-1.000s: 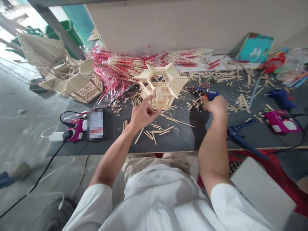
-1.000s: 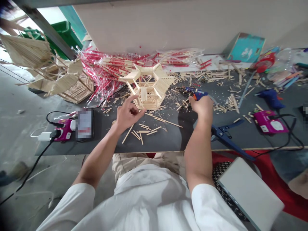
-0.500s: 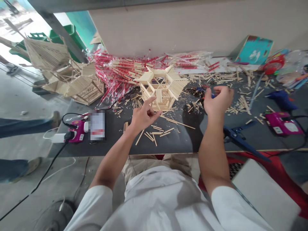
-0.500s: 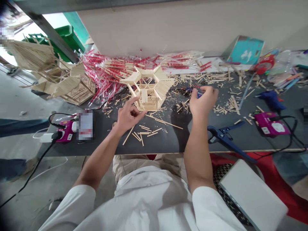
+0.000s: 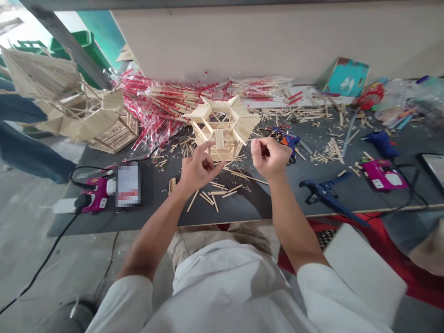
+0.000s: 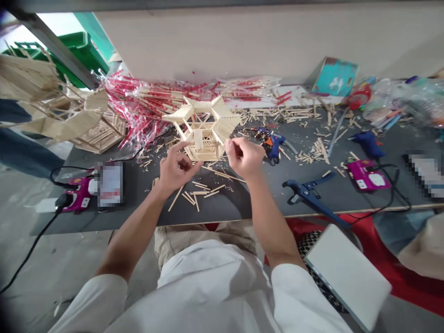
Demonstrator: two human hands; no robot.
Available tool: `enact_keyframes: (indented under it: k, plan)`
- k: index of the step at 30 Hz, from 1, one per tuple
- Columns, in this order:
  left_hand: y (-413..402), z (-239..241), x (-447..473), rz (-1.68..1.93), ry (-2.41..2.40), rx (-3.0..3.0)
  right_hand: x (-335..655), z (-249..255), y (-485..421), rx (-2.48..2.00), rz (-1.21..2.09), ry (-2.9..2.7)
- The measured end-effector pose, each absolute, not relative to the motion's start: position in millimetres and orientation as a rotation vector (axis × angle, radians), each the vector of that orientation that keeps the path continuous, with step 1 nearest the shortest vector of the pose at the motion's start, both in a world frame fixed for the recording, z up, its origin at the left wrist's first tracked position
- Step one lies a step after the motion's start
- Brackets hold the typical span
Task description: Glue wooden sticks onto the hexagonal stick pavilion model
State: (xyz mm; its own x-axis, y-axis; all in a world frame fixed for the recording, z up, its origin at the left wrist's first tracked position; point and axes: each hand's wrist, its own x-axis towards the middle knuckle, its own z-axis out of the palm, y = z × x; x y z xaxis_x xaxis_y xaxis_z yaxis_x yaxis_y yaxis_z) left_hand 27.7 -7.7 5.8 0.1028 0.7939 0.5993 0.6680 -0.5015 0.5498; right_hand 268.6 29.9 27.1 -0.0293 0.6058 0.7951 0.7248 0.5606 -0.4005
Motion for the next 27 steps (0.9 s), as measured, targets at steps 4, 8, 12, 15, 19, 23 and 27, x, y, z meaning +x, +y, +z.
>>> enact_keyframes:
  k: [4, 8, 12, 15, 19, 23, 27]
  plan:
    - [-8, 7, 28, 1.376, 1.476, 2.214, 260, 35, 18, -0.97, -0.149, -1.792]
    - [-8, 6, 28, 1.423, 1.466, 2.163, 249, 37, 6, -0.838, -0.04, -1.897]
    - [-8, 3, 26, 1.408, 1.398, 2.163, 233, 28, -2, -0.733, 0.307, -2.014]
    - [-8, 3, 25, 1.441, 1.351, 2.154, 225, 22, -2, -0.781, 0.536, -2.04]
    - [-7, 3, 24, 1.427, 1.417, 2.125, 223, 21, 2, -0.81, 0.765, -1.968]
    - [-6, 2, 24, 1.415, 1.436, 2.167, 221, 16, 7, -0.83, 1.107, -1.815]
    - [-2, 0, 18, 1.385, 1.461, 2.239, 214, 5, 11, -0.768, 1.343, -1.621]
